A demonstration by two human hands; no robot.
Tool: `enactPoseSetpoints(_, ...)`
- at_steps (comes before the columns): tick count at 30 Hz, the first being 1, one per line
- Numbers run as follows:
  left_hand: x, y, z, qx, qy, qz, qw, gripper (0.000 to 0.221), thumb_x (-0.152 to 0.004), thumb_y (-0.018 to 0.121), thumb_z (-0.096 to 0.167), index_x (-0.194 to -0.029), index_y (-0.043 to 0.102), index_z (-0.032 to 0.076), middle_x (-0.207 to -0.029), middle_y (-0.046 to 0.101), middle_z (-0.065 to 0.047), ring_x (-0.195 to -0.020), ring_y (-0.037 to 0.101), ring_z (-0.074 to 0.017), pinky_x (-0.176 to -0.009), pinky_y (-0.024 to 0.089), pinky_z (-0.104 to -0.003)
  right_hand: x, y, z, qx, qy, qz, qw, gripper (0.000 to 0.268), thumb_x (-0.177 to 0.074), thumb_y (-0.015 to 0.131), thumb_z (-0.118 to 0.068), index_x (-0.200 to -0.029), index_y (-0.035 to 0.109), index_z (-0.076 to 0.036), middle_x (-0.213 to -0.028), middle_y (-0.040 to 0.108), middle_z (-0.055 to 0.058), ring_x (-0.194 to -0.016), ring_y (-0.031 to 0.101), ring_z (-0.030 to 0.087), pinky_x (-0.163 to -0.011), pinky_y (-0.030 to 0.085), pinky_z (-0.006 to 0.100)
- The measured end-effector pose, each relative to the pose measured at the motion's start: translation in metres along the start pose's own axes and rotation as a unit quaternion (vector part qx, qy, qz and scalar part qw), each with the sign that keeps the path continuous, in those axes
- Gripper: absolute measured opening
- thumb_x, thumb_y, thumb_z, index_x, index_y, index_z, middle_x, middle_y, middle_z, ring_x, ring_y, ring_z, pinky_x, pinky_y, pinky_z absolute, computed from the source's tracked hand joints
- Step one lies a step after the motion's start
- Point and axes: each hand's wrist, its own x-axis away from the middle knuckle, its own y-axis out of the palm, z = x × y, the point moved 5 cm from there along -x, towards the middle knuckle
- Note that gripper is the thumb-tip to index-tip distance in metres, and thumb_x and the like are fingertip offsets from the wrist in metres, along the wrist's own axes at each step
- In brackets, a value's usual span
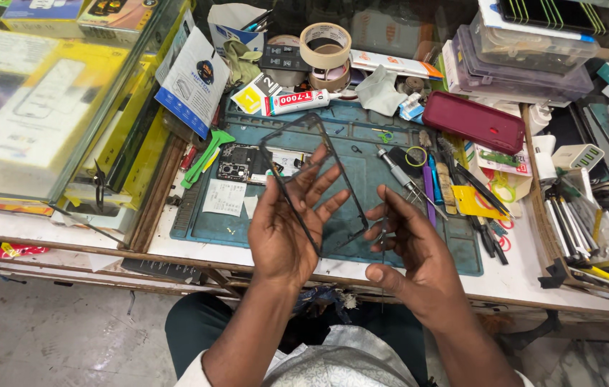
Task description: The person uses tweezers to remove small debris from a smartphone back cover, then picks up the cover and inspects it from multiple angles. The person continues to clean the cover with tweezers and handles the phone components on a cluttered workbench.
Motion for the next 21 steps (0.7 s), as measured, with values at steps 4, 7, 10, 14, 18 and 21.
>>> enactPoseSetpoints(4,0.001,0.001,-0.006,-0.007,-0.017,-0.012,1.0,0.057,-0.112,0.036,0.048,-0.076,0.056,0.008,-0.157,0.047,-0.026,-0.149,0.044,-0.0449,-0.116,0.042,-0.059,0.001,0.0,0.002,0.019,0.01,0.007,1.0,0.101,-0.08,0.086,-0.033,-0.161,0.036,0.0,-0.139,0.057,0.014,-0.117,0.058,0.022,-0.102,0.049,0.038)
enactPoseSetpoints(7,0.003,0.003,-0.011,-0.005,-0.026,-0.017,1.0,0.063,-0.109,0.035,0.054,-0.072,0.055,0.008,-0.159,0.045,-0.025,-0.15,0.041,-0.0454,-0.116,0.039,-0.06,0.0,0.002,0.003,0.034,0.009,-0.005,0.999,0.099,-0.08,0.086,-0.034,-0.16,0.036,-0.001,-0.141,0.054,0.013,-0.12,0.058,0.022,-0.104,0.05,0.04)
enactPoseSetpoints(10,0.007,0.01,-0.015,-0.01,-0.023,-0.056,0.998,0.059,-0.112,0.038,0.055,-0.078,0.057,0.01,-0.165,0.042,-0.022,-0.153,0.04,-0.0442,-0.12,0.038,-0.06,-0.001,0.005,-0.001,0.085,-0.019,-0.014,0.996,0.098,-0.081,0.087,-0.031,-0.16,0.037,-0.001,-0.142,0.05,0.012,-0.124,0.055,0.022,-0.106,0.048,0.039)
enactPoseSetpoints(14,0.01,0.009,-0.02,-0.079,-0.053,-0.015,0.995,0.06,-0.097,0.046,0.062,-0.131,0.065,0.016,-0.161,0.039,-0.021,-0.145,0.042,-0.0402,-0.115,0.037,-0.055,-0.003,0.007,-0.006,0.141,-0.029,-0.01,0.99,0.098,-0.076,0.088,-0.031,-0.157,0.04,-0.002,-0.137,0.047,0.009,-0.125,0.055,0.02,-0.1,0.054,0.036)
enactPoseSetpoints(18,0.014,0.011,-0.019,-0.051,-0.01,-0.054,0.997,0.053,-0.104,0.061,0.052,-0.131,0.044,0.01,-0.163,0.037,-0.024,-0.149,0.044,-0.0415,-0.121,0.039,-0.057,-0.006,0.01,-0.021,0.19,-0.073,-0.002,0.979,0.098,-0.075,0.091,-0.032,-0.158,0.044,-0.005,-0.132,0.051,0.01,-0.125,0.056,0.021,-0.101,0.052,0.034)
enactPoseSetpoints(21,0.017,0.016,-0.019,-0.07,0.007,-0.057,0.996,0.067,-0.103,0.064,0.048,-0.149,0.034,0.007,-0.159,0.035,-0.024,-0.148,0.043,-0.0401,-0.124,0.038,-0.055,-0.009,0.011,-0.034,0.27,-0.099,0.037,0.957,0.098,-0.071,0.092,-0.036,-0.154,0.048,-0.008,-0.131,0.056,0.011,-0.118,0.06,0.022,-0.094,0.054,0.034)
